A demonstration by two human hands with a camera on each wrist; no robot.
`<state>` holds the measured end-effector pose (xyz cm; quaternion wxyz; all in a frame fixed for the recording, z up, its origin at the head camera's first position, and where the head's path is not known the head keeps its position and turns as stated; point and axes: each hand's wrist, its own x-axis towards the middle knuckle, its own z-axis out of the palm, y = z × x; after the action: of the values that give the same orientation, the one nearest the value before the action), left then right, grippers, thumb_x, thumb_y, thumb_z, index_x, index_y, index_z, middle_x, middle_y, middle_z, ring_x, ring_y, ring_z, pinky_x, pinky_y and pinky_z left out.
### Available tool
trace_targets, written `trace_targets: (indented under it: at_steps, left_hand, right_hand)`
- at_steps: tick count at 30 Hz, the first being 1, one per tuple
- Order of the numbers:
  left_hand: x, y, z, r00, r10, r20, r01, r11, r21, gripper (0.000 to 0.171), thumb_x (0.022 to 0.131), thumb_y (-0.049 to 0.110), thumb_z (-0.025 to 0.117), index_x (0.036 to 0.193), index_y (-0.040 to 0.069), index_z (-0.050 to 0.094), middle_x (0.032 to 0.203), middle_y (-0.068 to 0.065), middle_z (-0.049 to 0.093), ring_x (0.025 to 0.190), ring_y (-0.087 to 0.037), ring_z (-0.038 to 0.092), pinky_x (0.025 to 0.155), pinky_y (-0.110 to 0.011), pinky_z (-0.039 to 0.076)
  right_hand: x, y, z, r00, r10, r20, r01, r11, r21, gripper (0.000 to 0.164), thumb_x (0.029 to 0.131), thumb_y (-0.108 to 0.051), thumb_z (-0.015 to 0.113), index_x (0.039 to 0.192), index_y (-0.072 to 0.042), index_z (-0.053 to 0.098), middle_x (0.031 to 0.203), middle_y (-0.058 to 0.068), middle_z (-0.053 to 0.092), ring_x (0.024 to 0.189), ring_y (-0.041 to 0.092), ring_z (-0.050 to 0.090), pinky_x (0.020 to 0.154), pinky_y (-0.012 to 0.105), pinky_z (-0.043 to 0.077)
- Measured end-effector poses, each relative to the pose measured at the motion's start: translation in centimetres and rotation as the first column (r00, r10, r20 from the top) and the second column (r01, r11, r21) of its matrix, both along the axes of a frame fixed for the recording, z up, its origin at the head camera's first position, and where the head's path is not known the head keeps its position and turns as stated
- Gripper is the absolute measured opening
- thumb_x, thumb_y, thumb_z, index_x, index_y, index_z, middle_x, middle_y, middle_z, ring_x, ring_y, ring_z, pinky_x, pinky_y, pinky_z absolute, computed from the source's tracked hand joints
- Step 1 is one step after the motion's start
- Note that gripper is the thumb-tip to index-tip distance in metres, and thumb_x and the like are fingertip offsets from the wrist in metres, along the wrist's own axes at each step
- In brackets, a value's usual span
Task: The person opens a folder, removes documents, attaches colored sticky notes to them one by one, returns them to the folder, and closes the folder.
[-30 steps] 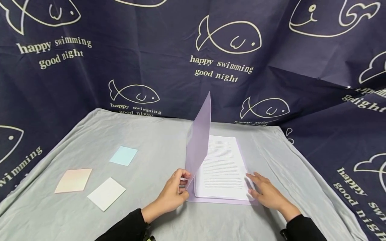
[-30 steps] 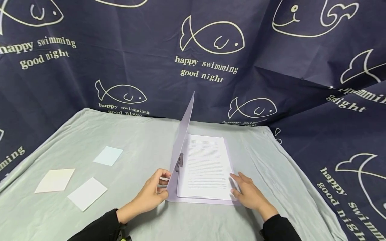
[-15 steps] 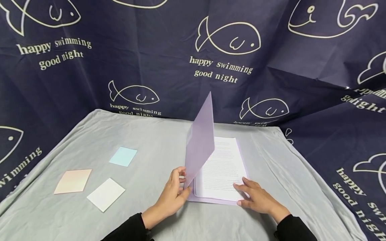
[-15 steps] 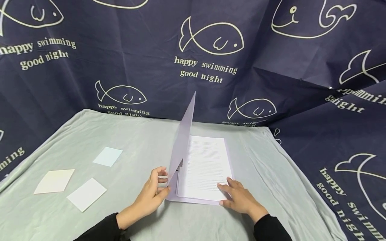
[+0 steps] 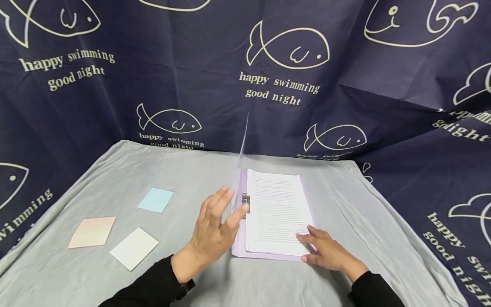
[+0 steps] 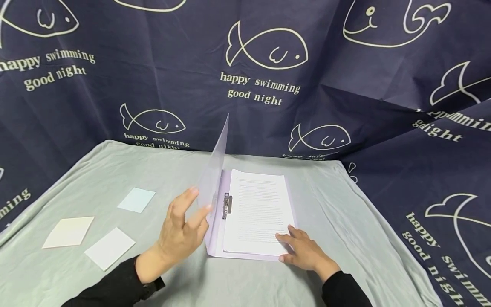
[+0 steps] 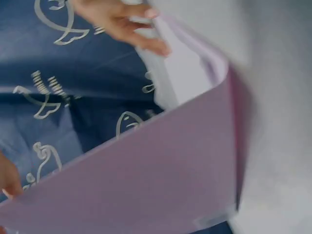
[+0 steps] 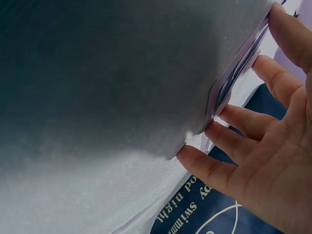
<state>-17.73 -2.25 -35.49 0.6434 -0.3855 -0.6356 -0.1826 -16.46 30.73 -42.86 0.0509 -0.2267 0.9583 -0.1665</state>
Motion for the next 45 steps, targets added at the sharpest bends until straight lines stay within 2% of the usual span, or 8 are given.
trace_targets:
  at_steps: [5,9,18,23,27,30,34,45]
  left_hand:
    - [0.5,-1.0,2.5,0.991,-0.08,0.105,0.075,0.996,0.05,0.022,0.085,-0.001,0.043,0.1,-0.005,0.059,0.1,-0.025,0.052,0.082,-0.032,0.057,0.063,-0.033,0.049]
    - [0.7,-1.7,3.5,0.981,-0.096,0.167,0.076,0.99,0.119,0.02,0.084,0.0,0.045,0.089,-0.004,0.064,0.088,-0.019,0.056,0.067,-0.025,0.06,0.051,-0.027,0.048]
    - [0.5,-2.6,4.0,0.986,-0.062,0.154,0.044,0.992,0.121,0.019,0.081,0.0,0.046,0.077,0.0,0.064,0.082,-0.015,0.056,0.054,-0.018,0.057,0.045,-0.024,0.046]
    - [0.8,-3.8,3.9,0.973,0.038,0.226,-0.062,0.993,0.101,0.022,0.078,0.003,0.046,0.083,0.002,0.067,0.082,-0.013,0.054,0.054,-0.019,0.055,0.042,-0.029,0.042]
    - [1.3,-5.8,3.7,0.924,0.138,0.356,-0.168,0.984,0.055,0.029,0.075,0.005,0.043,0.092,0.002,0.066,0.091,-0.02,0.054,0.07,-0.035,0.054,0.054,-0.042,0.043]
    - [1.5,-7.4,3.2,0.865,0.194,0.462,-0.213,0.977,-0.011,0.033,0.075,0.006,0.041,0.097,0.001,0.065,0.103,-0.025,0.053,0.084,-0.044,0.051,0.063,-0.05,0.039]
    - [1.6,-8.9,2.2,0.79,0.264,0.553,-0.263,0.961,-0.083,0.032,0.076,0.009,0.042,0.097,0.0,0.065,0.109,-0.028,0.051,0.089,-0.045,0.052,0.065,-0.052,0.039]
    - [2.1,-10.6,-1.3,0.648,0.426,0.632,-0.397,0.896,-0.197,0.029,0.076,0.019,0.057,0.095,-0.002,0.063,0.104,-0.035,0.046,0.082,-0.048,0.052,0.054,-0.05,0.035]
  right_hand:
    - [-0.2,0.1,0.2,1.0,-0.004,0.008,0.004,1.0,0.005,0.059,0.076,-0.034,0.074,0.126,-0.007,0.059,0.132,0.035,0.038,0.118,0.053,0.036,0.087,0.061,0.034]
    - [-0.3,0.0,0.3,1.0,0.005,0.023,-0.004,1.0,-0.004,0.059,0.077,-0.033,0.074,0.126,-0.006,0.058,0.132,0.036,0.037,0.119,0.053,0.035,0.088,0.061,0.034]
    - [-0.4,0.0,0.2,0.999,0.004,0.042,-0.003,1.0,-0.015,0.059,0.076,-0.031,0.075,0.126,-0.005,0.058,0.132,0.036,0.036,0.119,0.053,0.034,0.089,0.061,0.033]
    - [-0.4,-0.2,0.0,0.999,0.028,0.037,-0.027,0.999,-0.024,0.059,0.077,-0.032,0.074,0.127,-0.005,0.058,0.132,0.036,0.037,0.119,0.053,0.034,0.088,0.061,0.033]
    - [-0.4,-0.4,0.0,0.999,0.025,0.044,-0.024,1.0,-0.019,0.06,0.077,-0.034,0.073,0.127,-0.006,0.057,0.133,0.036,0.037,0.119,0.053,0.034,0.088,0.061,0.033]
    - [-0.3,-0.4,0.1,0.999,0.001,0.053,-0.001,1.0,-0.011,0.06,0.077,-0.034,0.074,0.127,-0.007,0.058,0.133,0.035,0.037,0.12,0.053,0.034,0.088,0.061,0.033]
    - [-0.2,-0.2,0.4,0.999,-0.02,0.048,0.02,1.0,0.001,0.06,0.076,-0.036,0.074,0.126,-0.008,0.059,0.134,0.034,0.037,0.12,0.052,0.035,0.087,0.061,0.034]
    - [-0.1,0.9,0.5,0.997,-0.071,0.036,0.071,0.997,0.014,0.056,0.084,-0.048,0.061,0.126,-0.011,0.06,0.133,0.032,0.04,0.119,0.052,0.036,0.082,0.062,0.037]
